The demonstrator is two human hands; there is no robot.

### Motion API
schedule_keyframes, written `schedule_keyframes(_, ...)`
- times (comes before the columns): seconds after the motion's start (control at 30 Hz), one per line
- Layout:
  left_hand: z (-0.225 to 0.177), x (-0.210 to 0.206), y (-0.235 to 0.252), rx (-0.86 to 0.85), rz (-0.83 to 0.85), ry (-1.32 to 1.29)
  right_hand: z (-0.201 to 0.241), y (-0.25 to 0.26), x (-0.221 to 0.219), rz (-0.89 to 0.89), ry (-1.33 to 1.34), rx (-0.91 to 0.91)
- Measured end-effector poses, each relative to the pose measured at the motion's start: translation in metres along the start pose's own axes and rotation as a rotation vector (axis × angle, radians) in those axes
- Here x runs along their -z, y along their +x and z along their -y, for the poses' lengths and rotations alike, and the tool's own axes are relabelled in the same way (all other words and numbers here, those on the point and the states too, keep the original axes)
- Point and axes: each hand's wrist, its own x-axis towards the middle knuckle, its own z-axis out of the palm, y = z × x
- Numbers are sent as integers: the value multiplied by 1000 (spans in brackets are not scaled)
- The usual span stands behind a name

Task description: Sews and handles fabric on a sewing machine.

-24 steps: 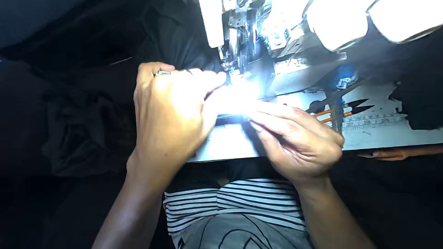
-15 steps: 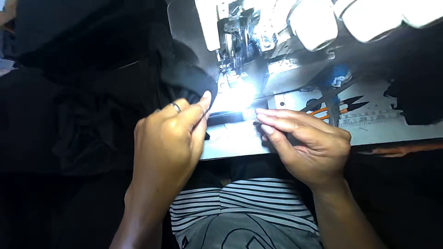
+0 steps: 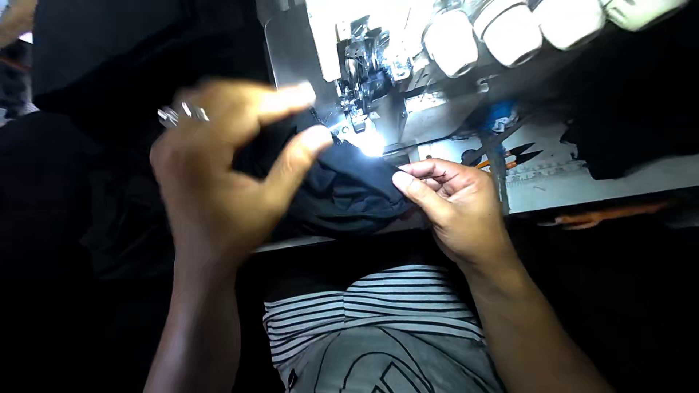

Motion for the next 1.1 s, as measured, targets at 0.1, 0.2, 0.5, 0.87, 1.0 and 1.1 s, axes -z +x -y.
schedule_keyframes(0.1, 48, -36, 16, 188, -6, 10, -2, -13, 3, -1, -34, -12)
schedule_keyframes(0.2, 63, -60, 17, 280, -71, -32, -2, -39, 8, 14, -63, -113)
schedule_keyframes(0.5, 57, -70, 20, 299, -65, -52, -8, -77, 11, 64, 81, -152)
schedule_keyframes(0.87, 59, -75, 17, 285, -132, -46, -14, -75, 16, 91, 115, -146)
schedule_keyframes(1.0, 57, -72, 16, 294, -87, -23, -11, -75, 18, 77, 110, -165)
schedule_keyframes(1.1, 56, -73, 16, 294, -95, -21, -11, -74, 19, 86, 133, -180)
